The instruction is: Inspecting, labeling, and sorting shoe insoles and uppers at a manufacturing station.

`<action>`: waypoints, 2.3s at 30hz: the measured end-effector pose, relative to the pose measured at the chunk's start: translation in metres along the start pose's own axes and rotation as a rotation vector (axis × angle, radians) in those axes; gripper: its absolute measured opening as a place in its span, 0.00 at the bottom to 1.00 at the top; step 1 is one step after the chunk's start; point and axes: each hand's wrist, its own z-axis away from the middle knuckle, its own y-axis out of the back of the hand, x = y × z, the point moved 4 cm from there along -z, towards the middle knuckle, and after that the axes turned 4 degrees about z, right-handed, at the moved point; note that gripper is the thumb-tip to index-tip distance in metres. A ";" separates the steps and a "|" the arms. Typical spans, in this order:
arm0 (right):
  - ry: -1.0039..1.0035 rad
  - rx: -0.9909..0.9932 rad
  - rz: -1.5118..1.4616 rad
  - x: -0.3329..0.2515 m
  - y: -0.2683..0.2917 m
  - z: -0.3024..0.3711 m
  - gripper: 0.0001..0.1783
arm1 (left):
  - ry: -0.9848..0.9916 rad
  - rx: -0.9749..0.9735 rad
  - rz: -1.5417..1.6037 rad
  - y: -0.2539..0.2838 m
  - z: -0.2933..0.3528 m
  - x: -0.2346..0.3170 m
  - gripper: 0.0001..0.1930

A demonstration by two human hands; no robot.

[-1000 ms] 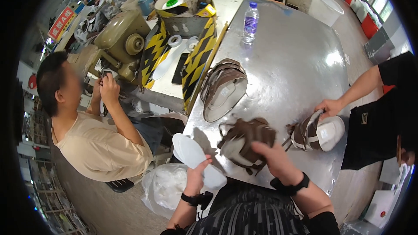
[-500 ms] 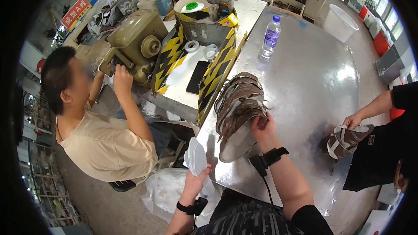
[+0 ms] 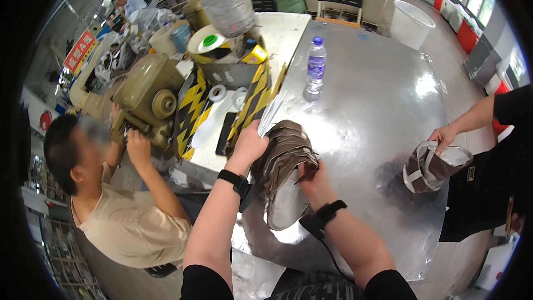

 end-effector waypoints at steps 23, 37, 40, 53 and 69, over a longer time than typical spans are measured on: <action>0.101 -1.008 1.863 -0.041 -0.018 0.128 0.21 | 0.740 0.010 1.081 -0.039 0.280 -0.085 0.18; 0.298 -0.576 2.023 0.010 -0.005 0.111 0.16 | 0.651 0.461 1.098 -0.048 0.302 -0.095 0.19; 0.475 -0.724 1.668 0.040 -0.021 0.111 0.19 | 0.613 0.415 1.073 -0.058 0.292 -0.096 0.22; -0.137 -0.580 1.607 0.000 0.060 0.123 0.21 | 0.582 0.333 1.132 -0.060 0.339 -0.097 0.24; 0.094 -0.318 1.080 -0.018 0.082 0.116 0.29 | 0.684 0.377 1.133 -0.048 0.361 -0.118 0.18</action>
